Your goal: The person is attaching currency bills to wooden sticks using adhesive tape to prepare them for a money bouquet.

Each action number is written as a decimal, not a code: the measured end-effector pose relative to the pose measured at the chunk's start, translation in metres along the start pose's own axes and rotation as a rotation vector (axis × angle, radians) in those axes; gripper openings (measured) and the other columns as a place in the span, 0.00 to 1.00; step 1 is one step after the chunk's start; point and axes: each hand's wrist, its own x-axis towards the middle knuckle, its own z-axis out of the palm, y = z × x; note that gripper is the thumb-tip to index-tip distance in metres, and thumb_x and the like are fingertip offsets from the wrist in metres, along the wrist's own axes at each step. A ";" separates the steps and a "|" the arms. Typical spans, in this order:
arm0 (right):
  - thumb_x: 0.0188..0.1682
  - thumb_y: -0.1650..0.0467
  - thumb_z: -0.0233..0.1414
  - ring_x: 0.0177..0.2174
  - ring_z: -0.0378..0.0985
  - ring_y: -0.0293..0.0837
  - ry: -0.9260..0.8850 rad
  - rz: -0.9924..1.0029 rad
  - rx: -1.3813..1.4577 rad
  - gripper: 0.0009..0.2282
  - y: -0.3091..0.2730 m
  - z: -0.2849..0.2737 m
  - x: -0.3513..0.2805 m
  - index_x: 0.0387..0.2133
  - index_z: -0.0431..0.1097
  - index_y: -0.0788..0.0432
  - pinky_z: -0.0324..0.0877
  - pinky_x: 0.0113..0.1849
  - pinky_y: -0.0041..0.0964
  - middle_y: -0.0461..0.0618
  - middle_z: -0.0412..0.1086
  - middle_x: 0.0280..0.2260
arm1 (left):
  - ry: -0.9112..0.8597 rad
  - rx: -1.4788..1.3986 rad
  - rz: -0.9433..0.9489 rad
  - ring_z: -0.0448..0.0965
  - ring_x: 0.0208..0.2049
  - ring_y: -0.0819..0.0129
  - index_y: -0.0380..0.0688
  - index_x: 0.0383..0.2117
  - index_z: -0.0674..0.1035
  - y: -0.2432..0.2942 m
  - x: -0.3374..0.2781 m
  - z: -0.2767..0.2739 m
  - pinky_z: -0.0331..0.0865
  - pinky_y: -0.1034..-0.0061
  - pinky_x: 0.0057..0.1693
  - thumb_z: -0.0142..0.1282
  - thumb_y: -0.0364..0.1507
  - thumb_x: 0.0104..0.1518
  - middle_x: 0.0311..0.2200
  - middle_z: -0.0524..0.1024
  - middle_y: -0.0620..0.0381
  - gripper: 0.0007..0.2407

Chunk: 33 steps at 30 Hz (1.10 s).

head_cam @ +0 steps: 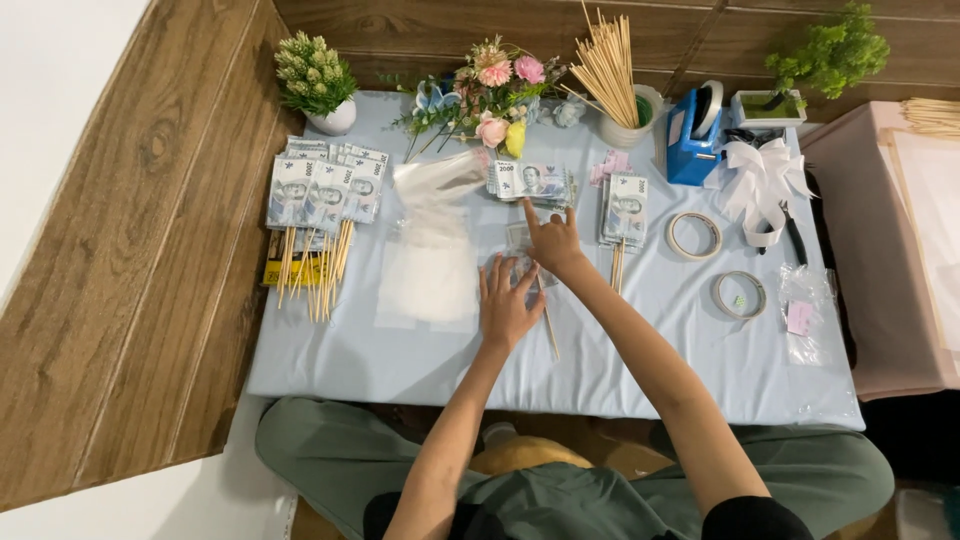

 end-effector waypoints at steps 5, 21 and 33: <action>0.46 0.56 0.58 0.48 0.74 0.55 -0.039 0.064 0.148 0.47 0.014 -0.006 -0.012 0.73 0.30 0.48 0.47 0.56 0.58 0.59 0.79 0.37 | 0.010 0.016 0.002 0.59 0.68 0.51 0.62 0.53 0.80 -0.001 -0.002 0.002 0.44 0.48 0.70 0.57 0.42 0.54 0.56 0.69 0.53 0.19; 0.44 0.67 0.60 0.47 0.74 0.50 0.356 0.081 0.355 0.45 0.018 0.029 -0.041 0.74 0.38 0.40 0.51 0.58 0.62 0.50 0.78 0.37 | 0.003 -0.045 0.001 0.58 0.68 0.53 0.62 0.53 0.79 0.001 -0.002 -0.008 0.40 0.45 0.70 0.56 0.42 0.56 0.57 0.68 0.55 0.17; 0.51 0.78 0.53 0.40 0.80 0.52 0.707 0.221 0.800 0.16 0.140 0.014 -0.091 0.52 0.74 0.50 0.68 0.52 0.55 0.50 0.77 0.31 | -0.043 -0.063 -0.049 0.59 0.69 0.59 0.51 0.50 0.76 -0.001 -0.001 -0.003 0.39 0.50 0.72 0.47 0.30 0.64 0.60 0.71 0.58 0.11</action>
